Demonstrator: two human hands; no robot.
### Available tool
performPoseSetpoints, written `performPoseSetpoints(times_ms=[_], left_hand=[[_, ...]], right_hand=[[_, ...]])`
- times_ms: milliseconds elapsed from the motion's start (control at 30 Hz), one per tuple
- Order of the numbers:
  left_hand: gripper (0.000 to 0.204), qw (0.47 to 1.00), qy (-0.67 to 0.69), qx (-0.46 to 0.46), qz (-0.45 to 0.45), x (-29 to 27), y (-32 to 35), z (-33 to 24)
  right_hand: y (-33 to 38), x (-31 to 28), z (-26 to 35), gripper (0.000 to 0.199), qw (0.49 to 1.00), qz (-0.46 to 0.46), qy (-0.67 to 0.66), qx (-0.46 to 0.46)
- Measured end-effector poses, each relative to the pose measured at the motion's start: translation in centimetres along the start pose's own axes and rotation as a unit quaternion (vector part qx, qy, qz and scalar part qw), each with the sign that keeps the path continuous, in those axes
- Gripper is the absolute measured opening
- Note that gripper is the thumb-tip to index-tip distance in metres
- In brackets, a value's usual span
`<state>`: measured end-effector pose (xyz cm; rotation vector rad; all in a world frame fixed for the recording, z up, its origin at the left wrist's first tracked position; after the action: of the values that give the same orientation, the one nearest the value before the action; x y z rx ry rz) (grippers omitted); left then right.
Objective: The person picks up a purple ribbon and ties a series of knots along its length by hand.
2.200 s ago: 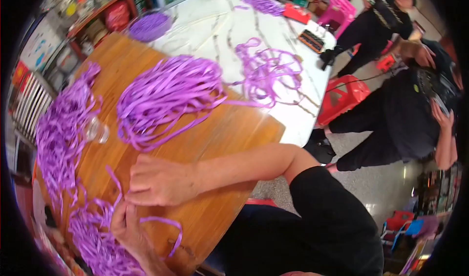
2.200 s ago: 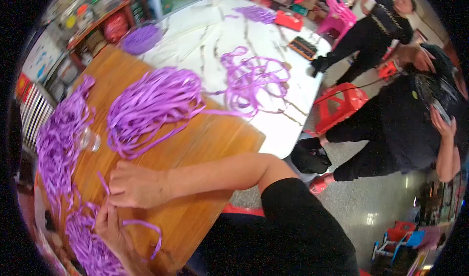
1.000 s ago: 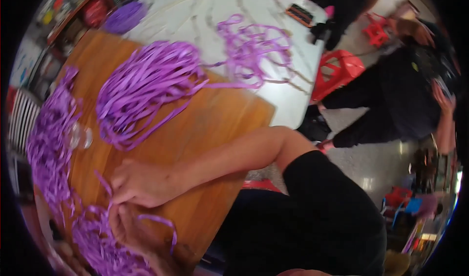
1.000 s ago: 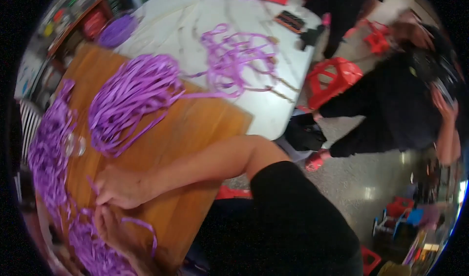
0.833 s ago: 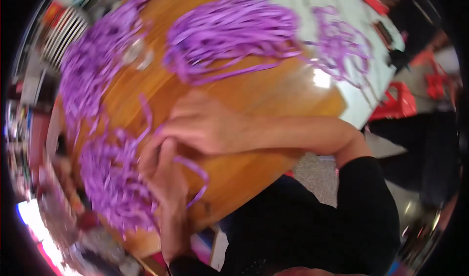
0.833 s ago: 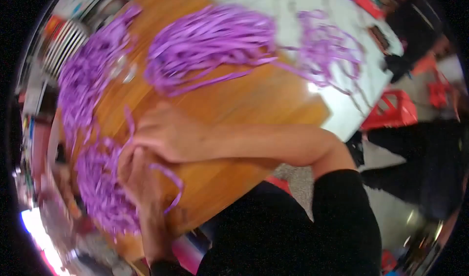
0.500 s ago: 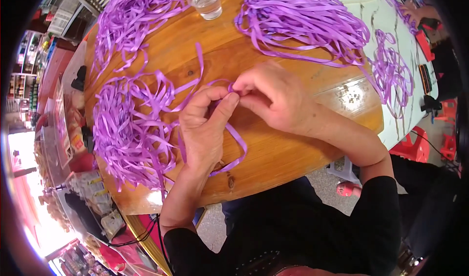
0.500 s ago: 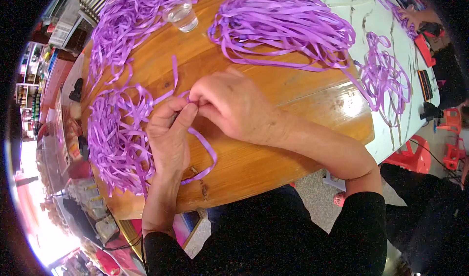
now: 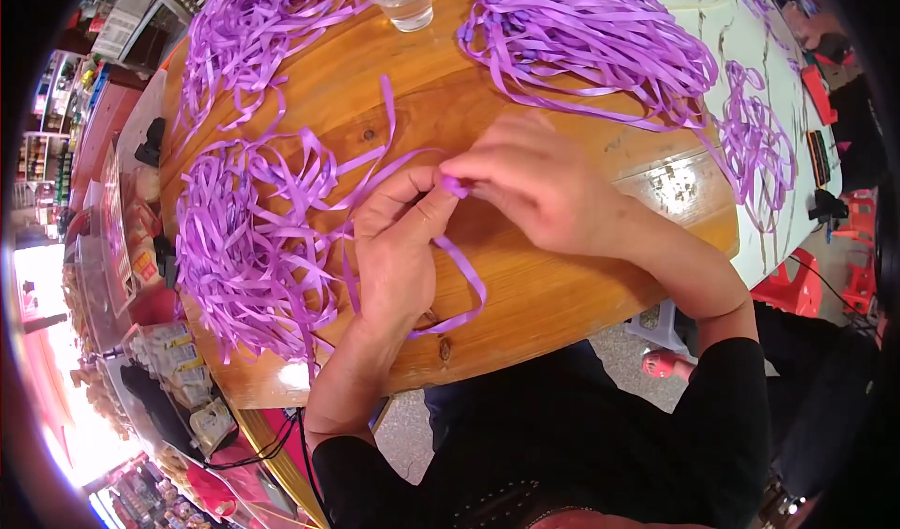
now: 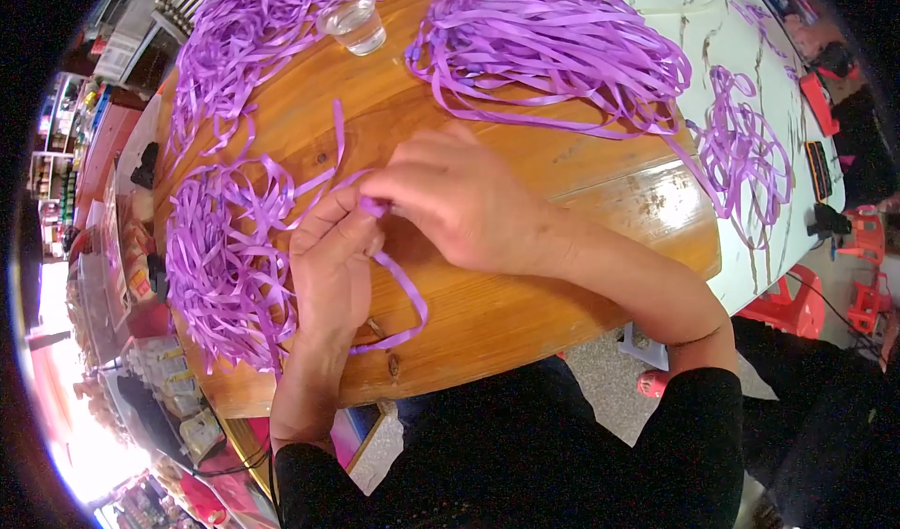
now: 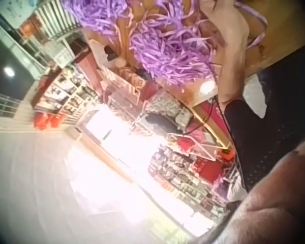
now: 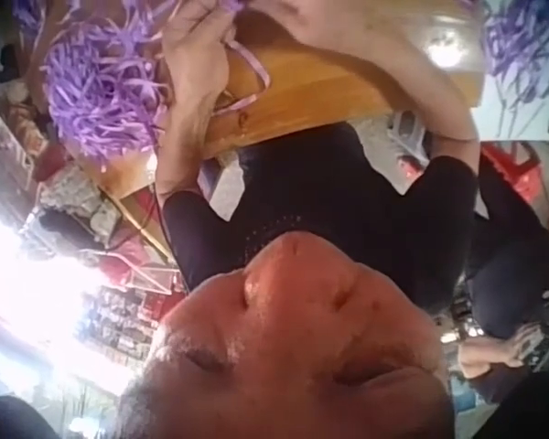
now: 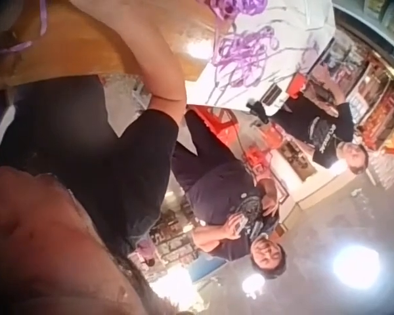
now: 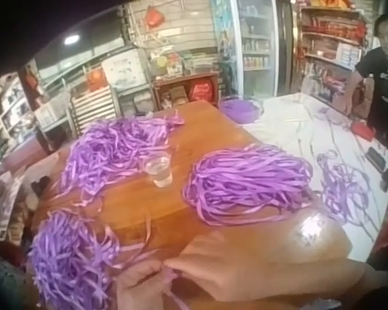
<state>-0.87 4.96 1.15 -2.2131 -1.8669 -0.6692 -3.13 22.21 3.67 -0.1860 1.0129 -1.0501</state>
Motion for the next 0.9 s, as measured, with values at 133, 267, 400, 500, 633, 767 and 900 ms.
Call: performPoseSetpoints(times_ms=[133,267,400,500,633,767,900], left_hand=[[0.014,0.961,-0.266,0.014,-0.076,0.4,0.2,-0.7],[0.018,0.974,-0.218,0.038,-0.042,-0.1,-0.1,0.4],[0.024,0.986,-0.16,0.021,-0.03,0.4,-0.3,0.8],[0.028,0.988,-0.148,-0.011,0.028,-0.2,-0.7,0.7],[0.021,0.986,-0.162,-0.011,0.031,-0.5,-0.4,0.2],[0.011,0.975,-0.219,0.024,-0.013,0.1,-0.4,-0.1],[0.008,0.942,-0.325,0.007,-0.076,0.1,-0.6,-0.8]], right_hand=[[0.4,0.4,0.1,0.028,0.984,-0.06,0.109,-0.127],[0.5,0.8,0.0,0.022,0.965,-0.117,0.138,-0.191],[0.7,0.3,-0.2,0.015,0.968,-0.109,0.127,-0.189],[0.6,-0.3,-0.7,0.013,0.974,-0.095,0.085,-0.185],[0.2,-0.3,-0.9,0.013,0.978,-0.08,0.052,-0.185],[-0.2,-0.3,-1.3,0.017,0.978,-0.078,0.047,-0.188],[-0.3,-1.2,-1.7,0.02,0.983,-0.097,0.076,-0.133]])
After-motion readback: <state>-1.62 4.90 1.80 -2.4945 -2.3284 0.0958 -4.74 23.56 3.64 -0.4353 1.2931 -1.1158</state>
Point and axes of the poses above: each hand's wrist, its own y-axis away from the middle knuckle, its own x-axis out of the palm, z = x × y, the point moved 2 cm from there along -y, towards the middle knuckle, and after that the axes turned 3 degrees about -y, right-handed, at the moved point
